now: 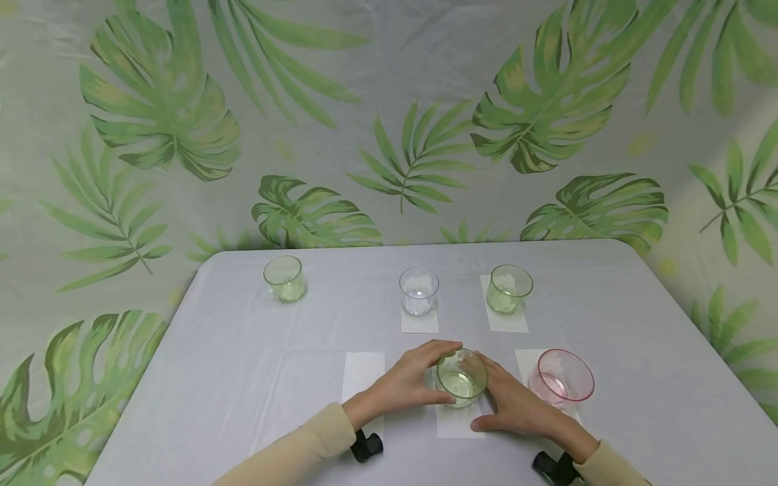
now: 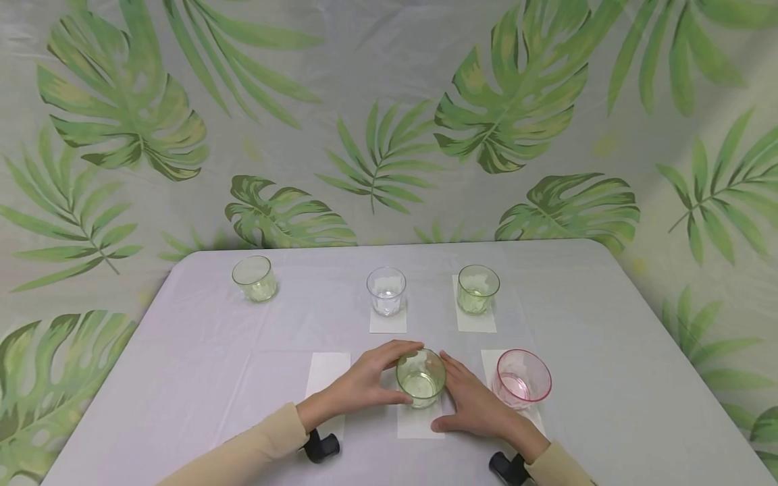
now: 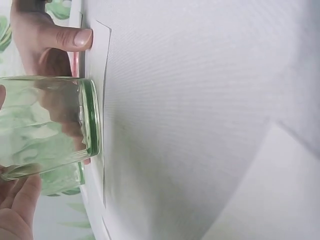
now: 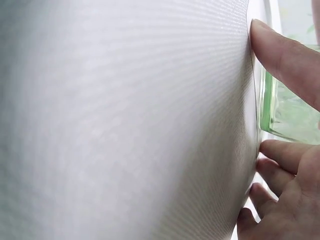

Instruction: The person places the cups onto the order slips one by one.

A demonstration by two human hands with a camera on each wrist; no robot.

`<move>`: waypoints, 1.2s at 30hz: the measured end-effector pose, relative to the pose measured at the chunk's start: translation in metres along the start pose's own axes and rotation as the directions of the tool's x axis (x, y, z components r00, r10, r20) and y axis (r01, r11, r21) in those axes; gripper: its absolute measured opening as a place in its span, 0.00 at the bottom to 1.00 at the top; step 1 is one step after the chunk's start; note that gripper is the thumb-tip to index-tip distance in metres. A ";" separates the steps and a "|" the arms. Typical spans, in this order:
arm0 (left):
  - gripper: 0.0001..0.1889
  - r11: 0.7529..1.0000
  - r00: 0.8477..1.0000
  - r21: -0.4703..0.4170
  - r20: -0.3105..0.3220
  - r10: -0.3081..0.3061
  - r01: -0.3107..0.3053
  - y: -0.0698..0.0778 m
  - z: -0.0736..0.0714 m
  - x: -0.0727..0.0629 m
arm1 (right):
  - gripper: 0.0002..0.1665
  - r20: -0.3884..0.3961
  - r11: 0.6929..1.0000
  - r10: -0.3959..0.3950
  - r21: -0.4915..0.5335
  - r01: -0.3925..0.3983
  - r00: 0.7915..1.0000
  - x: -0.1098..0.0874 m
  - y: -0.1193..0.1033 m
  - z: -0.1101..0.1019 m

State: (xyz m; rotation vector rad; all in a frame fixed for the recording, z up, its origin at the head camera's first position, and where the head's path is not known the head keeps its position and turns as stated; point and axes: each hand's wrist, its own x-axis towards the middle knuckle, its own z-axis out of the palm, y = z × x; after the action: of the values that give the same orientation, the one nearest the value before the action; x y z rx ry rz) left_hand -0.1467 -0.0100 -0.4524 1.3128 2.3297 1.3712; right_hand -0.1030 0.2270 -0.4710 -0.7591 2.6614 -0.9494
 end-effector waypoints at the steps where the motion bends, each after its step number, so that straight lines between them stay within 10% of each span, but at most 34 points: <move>1: 0.41 1.000 1.000 0.013 0.003 0.005 -0.005 0.000 0.000 0.000 | 0.60 -0.001 1.000 -0.002 0.001 0.002 1.000 0.000 0.000 0.000; 21: 0.45 0.996 0.999 0.088 0.052 0.004 -0.009 0.002 -0.007 -0.005 | 0.62 -0.026 0.991 0.058 0.119 -0.054 0.998 -0.002 -0.005 -0.003; 36: 0.42 0.996 0.974 0.068 -0.223 -0.044 0.060 -0.016 -0.070 -0.032 | 0.61 -0.153 0.994 -0.045 0.094 0.060 0.987 -0.004 -0.027 -0.023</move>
State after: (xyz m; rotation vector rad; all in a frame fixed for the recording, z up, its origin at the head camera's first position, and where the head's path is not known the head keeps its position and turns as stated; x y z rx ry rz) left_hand -0.1717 -0.0820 -0.4341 1.1614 2.5623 1.4971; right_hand -0.0976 0.2237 -0.4361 -0.7677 2.7085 -1.1863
